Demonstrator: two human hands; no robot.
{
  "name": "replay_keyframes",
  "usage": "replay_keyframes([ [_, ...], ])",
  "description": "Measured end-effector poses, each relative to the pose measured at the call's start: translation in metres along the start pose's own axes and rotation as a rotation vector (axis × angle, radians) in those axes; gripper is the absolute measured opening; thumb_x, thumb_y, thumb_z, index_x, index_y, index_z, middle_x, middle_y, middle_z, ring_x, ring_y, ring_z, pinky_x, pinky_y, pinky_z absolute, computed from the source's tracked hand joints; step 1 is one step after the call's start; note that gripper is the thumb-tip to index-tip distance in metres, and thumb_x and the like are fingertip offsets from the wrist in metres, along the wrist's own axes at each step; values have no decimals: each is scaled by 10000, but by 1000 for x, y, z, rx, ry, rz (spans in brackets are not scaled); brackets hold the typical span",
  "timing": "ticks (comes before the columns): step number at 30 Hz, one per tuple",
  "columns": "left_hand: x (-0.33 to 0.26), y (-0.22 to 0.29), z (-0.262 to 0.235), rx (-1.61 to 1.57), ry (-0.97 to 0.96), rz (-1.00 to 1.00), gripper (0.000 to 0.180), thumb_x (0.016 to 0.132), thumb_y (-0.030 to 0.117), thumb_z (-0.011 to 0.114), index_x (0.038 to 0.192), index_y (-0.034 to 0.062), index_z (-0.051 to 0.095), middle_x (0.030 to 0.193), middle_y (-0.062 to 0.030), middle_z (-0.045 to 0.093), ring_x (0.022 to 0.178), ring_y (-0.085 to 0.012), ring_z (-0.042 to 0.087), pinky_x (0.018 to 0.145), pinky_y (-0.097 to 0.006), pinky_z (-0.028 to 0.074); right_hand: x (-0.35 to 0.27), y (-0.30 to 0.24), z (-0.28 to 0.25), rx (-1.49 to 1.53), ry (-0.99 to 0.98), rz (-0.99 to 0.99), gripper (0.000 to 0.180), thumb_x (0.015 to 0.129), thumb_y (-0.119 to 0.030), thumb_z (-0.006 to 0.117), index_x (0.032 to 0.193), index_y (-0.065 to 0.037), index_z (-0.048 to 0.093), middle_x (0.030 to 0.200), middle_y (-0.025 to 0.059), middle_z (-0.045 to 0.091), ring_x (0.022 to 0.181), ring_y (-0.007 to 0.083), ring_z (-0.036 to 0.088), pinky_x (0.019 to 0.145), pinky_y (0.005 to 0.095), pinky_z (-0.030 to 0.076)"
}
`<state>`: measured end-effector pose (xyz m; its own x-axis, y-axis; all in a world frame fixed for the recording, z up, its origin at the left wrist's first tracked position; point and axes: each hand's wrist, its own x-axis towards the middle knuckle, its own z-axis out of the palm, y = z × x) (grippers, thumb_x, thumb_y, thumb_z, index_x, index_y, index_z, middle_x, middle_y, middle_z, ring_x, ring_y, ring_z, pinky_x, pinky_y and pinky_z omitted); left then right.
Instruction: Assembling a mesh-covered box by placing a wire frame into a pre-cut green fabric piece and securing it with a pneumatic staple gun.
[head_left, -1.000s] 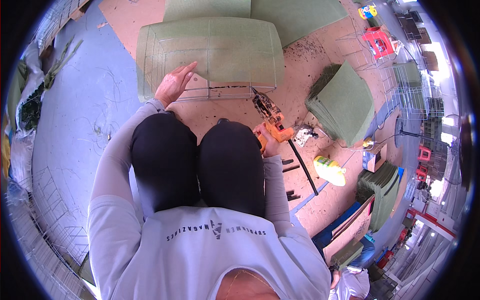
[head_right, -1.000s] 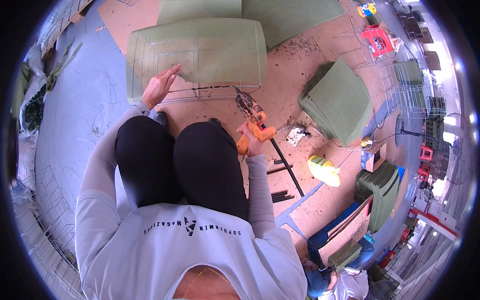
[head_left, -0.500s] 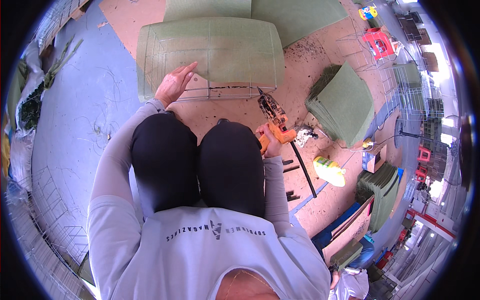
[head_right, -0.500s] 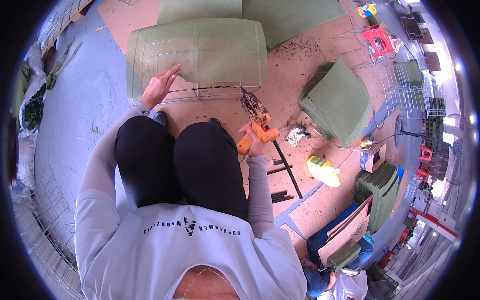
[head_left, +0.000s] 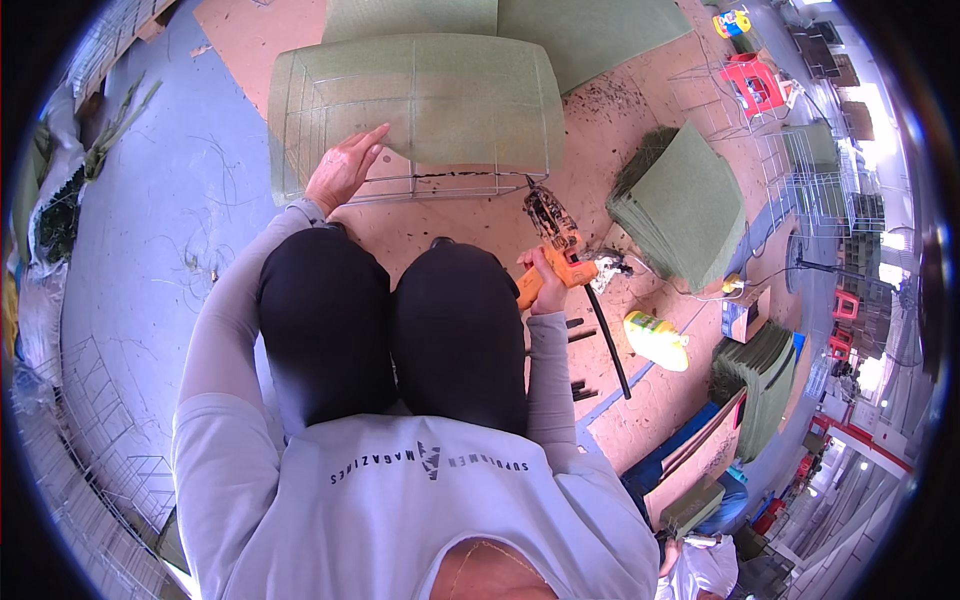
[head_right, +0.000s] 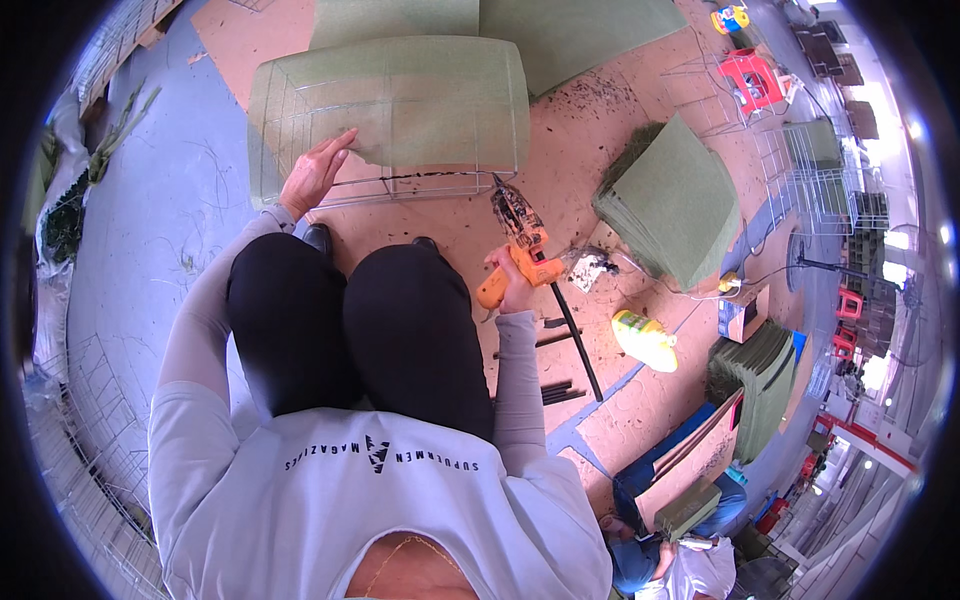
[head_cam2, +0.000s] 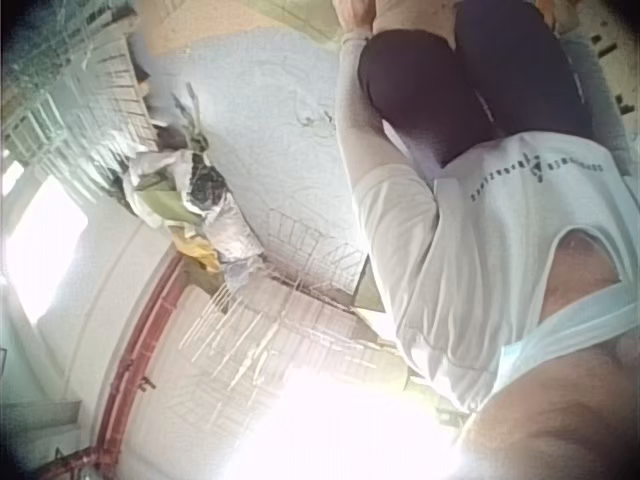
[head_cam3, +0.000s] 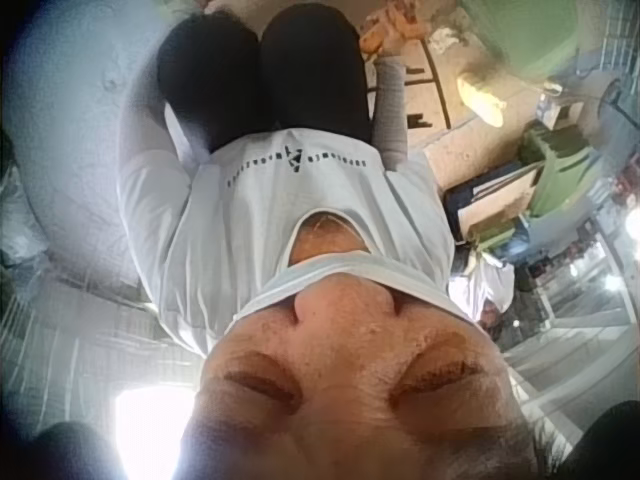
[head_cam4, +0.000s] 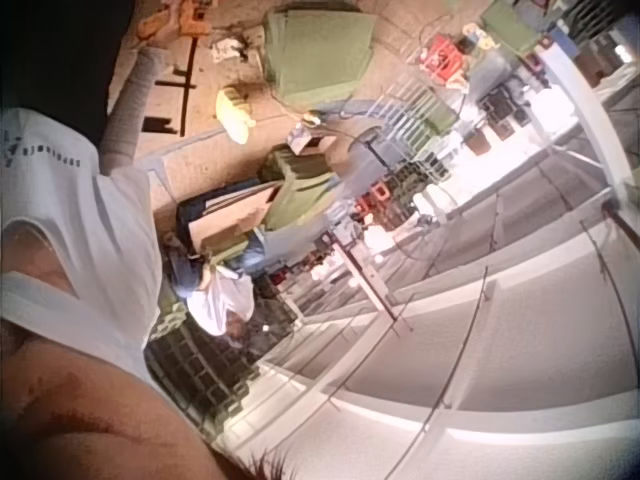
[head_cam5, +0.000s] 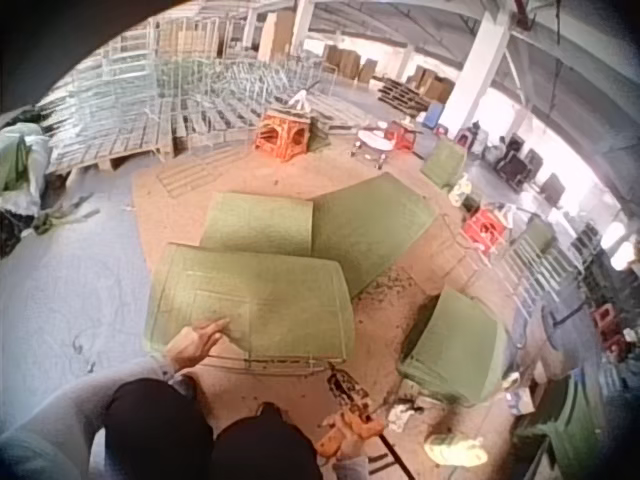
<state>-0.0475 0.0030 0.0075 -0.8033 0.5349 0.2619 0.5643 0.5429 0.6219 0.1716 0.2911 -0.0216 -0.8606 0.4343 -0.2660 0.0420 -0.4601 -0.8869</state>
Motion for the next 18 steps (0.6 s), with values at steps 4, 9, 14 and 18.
replay_keyframes([
  [4, -1, 1, -1, -11, -16, -17, 333, 900, 210, 381, 1196, 73, 449, 1015, -188, 552, 922, -349, 522, 795, -376, 432, 1, 0, -9, -18, 21, -19, 77, 836, -75, 508, 882, -18, 483, 735, 50, 484, 719, 162, 493, 718, 282, 406],
  [9, -1, 1, -2, -1, -15, -14, 333, 901, 208, 379, 1198, 73, 446, 1010, -187, 552, 920, -350, 520, 794, -378, 431, 3, -4, -15, -38, 42, -29, 68, 841, -85, 502, 869, -24, 487, 736, 49, 485, 717, 162, 490, 736, 291, 412],
  [14, 0, 0, -1, 12, -4, 11, 333, 901, 206, 380, 1199, 73, 445, 1007, -186, 553, 919, -349, 520, 792, -381, 431, 6, -6, -18, -24, 65, -25, 64, 846, -90, 495, 861, -29, 488, 733, 49, 481, 717, 162, 490, 741, 295, 413],
  [18, -1, 0, 0, 11, -2, -3, 332, 900, 207, 382, 1198, 74, 449, 1019, -185, 553, 930, -346, 520, 801, -377, 431, 7, -7, -18, 5, 75, -36, 66, 839, -77, 503, 877, -27, 484, 729, 47, 474, 714, 164, 485, 736, 301, 415],
])
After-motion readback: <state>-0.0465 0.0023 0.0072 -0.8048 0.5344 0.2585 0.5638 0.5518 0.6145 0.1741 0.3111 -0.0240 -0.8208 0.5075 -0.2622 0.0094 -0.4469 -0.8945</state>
